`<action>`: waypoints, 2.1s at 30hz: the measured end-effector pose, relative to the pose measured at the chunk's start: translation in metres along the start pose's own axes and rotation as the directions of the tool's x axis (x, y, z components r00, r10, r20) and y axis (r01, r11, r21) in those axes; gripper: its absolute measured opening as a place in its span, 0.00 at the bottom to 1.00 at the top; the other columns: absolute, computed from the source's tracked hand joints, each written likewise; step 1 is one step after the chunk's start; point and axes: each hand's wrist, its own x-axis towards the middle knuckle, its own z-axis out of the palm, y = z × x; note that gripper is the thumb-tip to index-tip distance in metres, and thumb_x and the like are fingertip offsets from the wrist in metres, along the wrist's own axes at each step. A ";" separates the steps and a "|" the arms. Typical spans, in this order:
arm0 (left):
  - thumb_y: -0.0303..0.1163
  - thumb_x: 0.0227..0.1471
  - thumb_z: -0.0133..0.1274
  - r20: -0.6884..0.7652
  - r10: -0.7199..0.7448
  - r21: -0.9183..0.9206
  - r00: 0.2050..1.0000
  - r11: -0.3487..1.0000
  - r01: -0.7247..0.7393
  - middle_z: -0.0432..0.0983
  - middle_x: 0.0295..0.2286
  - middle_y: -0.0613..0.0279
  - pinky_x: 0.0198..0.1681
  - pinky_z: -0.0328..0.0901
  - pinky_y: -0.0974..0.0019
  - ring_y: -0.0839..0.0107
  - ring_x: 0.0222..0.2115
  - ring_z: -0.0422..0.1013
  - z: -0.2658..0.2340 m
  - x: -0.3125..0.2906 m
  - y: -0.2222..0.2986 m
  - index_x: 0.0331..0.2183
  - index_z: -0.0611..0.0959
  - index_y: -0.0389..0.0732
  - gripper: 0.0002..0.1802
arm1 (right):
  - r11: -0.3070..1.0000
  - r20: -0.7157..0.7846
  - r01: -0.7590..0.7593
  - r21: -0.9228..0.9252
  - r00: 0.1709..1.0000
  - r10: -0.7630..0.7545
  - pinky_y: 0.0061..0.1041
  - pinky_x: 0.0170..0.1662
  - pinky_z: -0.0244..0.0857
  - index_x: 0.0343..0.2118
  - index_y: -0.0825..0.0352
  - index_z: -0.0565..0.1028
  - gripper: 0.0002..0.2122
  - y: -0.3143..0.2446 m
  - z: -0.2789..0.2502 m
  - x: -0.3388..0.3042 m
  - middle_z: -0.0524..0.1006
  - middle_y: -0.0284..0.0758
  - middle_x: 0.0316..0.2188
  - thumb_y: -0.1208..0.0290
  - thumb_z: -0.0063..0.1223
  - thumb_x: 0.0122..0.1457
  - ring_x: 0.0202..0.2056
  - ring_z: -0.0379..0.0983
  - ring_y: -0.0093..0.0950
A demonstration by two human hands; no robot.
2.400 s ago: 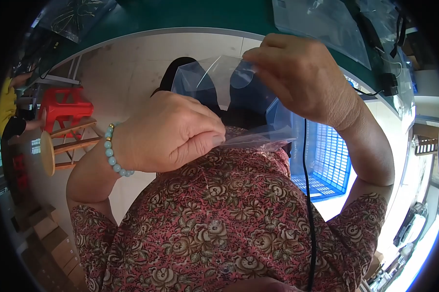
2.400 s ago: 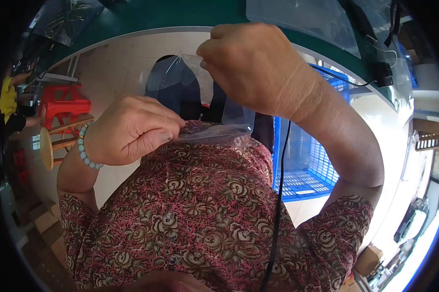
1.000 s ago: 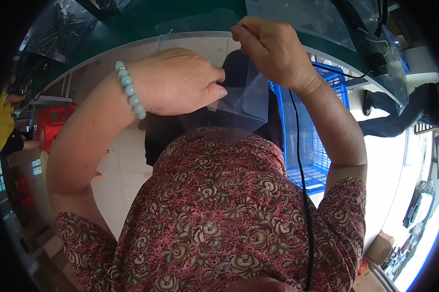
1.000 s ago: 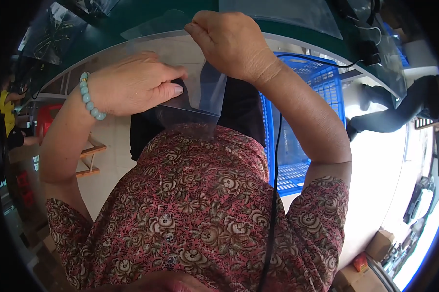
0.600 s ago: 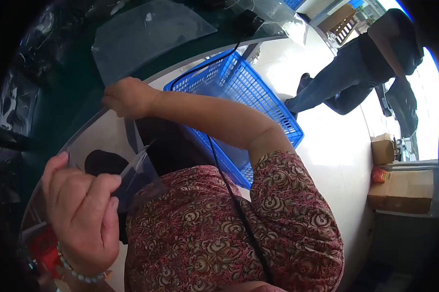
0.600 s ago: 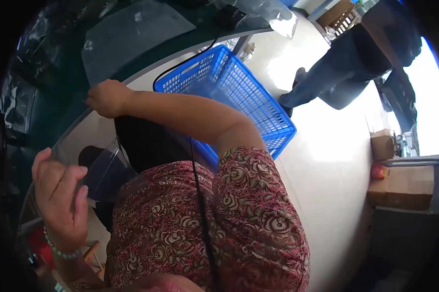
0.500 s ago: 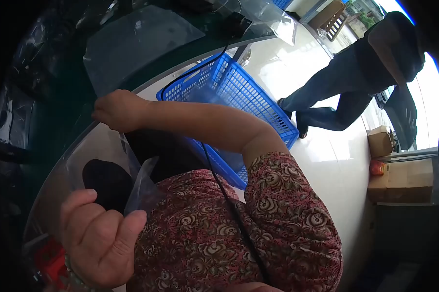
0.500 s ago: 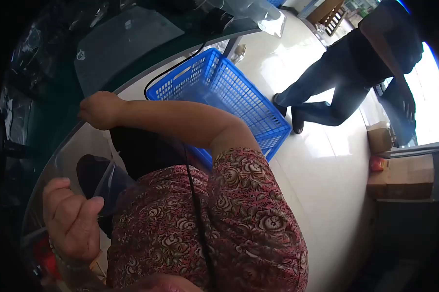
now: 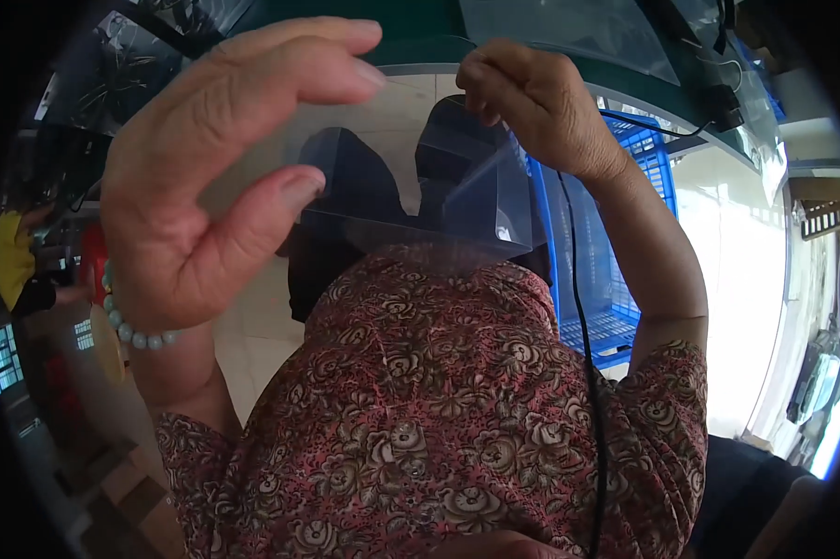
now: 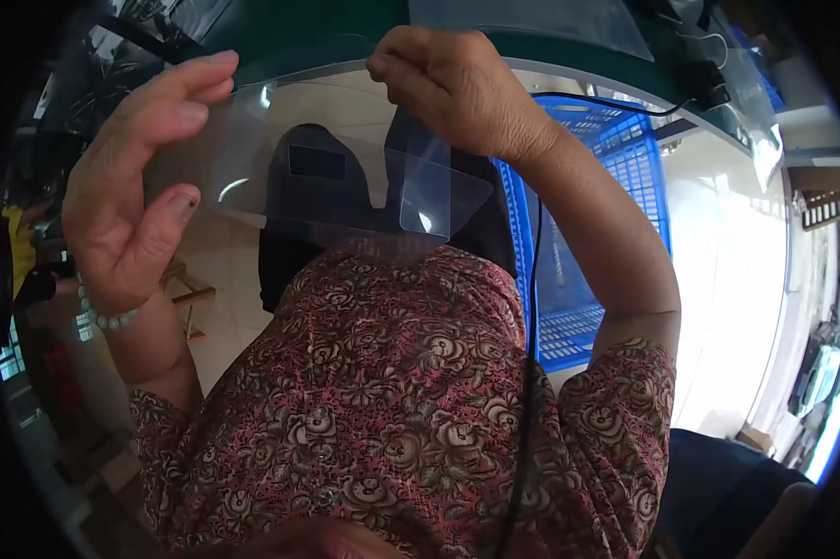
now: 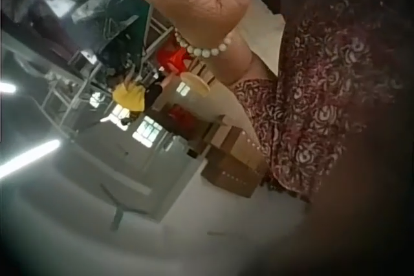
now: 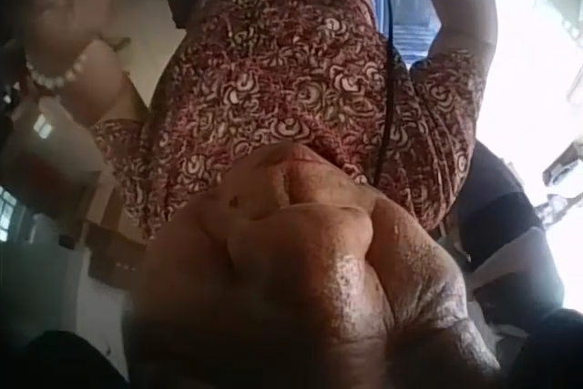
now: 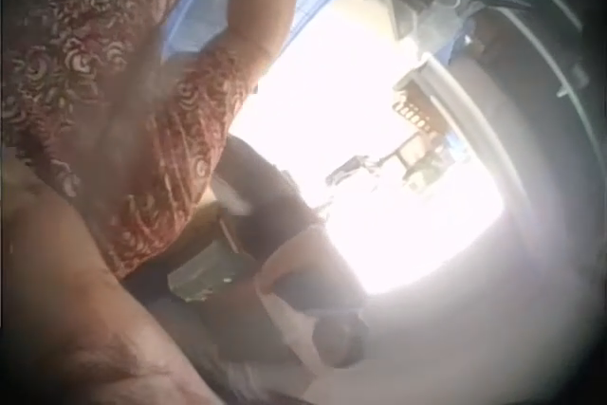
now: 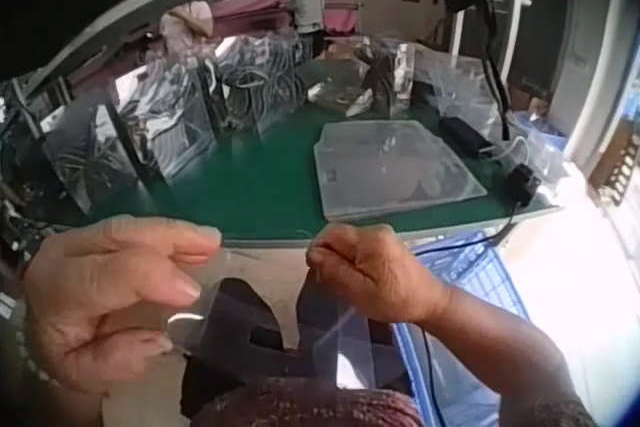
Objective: Folding flat plastic sheets into rectangular boxes and placing them in a blue basket.
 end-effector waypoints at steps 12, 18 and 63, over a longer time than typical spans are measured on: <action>0.26 0.50 0.60 -0.117 -0.239 -0.151 0.964 0.963 0.221 0.80 0.37 0.60 0.56 0.61 0.56 0.61 0.49 0.69 0.036 -0.047 -0.045 0.30 0.82 0.38 0.04 | 0.944 0.138 0.191 -0.270 0.978 -0.158 0.26 0.39 0.75 0.46 0.68 0.77 0.14 0.005 -0.005 0.015 0.80 0.38 0.32 0.63 0.47 0.70 0.34 0.79 0.26; 0.22 0.48 0.58 -0.287 -0.390 -0.434 0.875 0.867 0.244 0.76 0.40 0.60 0.48 0.65 0.67 0.69 0.46 0.71 0.064 -0.047 -0.041 0.33 0.84 0.37 0.06 | 0.977 0.436 -0.214 0.019 0.881 0.184 0.29 0.41 0.75 0.42 0.69 0.79 0.14 -0.030 -0.025 0.046 0.80 0.38 0.34 0.61 0.48 0.69 0.34 0.79 0.27; 0.25 0.45 0.62 -0.170 -0.267 -0.772 0.949 0.634 0.040 0.75 0.44 0.49 0.40 0.72 0.63 0.66 0.41 0.76 0.116 0.007 -0.035 0.65 0.50 0.34 0.52 | 0.905 -0.081 0.108 0.411 0.993 -0.082 0.31 0.54 0.64 0.44 0.67 0.76 0.11 -0.010 -0.026 0.021 0.75 0.42 0.50 0.71 0.57 0.60 0.50 0.72 0.32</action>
